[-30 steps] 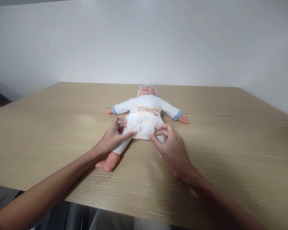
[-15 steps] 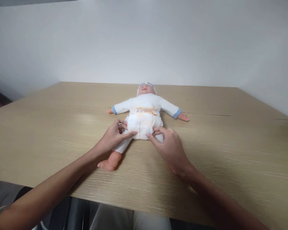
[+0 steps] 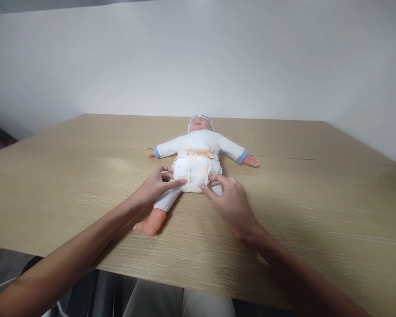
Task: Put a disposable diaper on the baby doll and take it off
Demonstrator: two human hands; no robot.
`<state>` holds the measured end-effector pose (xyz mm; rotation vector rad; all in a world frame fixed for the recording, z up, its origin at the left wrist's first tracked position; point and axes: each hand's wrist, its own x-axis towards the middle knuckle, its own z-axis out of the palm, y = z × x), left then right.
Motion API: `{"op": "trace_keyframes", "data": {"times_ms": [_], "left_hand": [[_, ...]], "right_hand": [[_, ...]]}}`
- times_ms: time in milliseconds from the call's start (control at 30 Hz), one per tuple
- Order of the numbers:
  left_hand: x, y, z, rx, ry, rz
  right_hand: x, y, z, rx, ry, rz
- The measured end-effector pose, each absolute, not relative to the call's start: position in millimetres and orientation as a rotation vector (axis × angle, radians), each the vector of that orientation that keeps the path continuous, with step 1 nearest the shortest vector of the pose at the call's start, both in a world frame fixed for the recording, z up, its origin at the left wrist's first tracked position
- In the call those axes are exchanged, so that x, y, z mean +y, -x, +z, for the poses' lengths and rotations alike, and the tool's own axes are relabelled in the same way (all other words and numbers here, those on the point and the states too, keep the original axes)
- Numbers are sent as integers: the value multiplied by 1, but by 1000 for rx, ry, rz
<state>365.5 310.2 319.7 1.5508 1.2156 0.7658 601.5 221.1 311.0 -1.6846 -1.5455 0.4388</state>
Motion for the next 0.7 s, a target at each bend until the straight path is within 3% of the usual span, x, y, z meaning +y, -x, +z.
{"op": "trace_keyframes", "data": {"times_ms": [267,533,700], "left_hand": [[307,-361,328,1207,-1890,729],[316,-360,327,1082,-1370,633],[304,-356,324,1086,-1516,700]], "right_hand": [[219,-600,311,-1549,1683,406],[221,-600,312,-1517,1699,447],[218,-598,311,-1508,1731,467]]}}
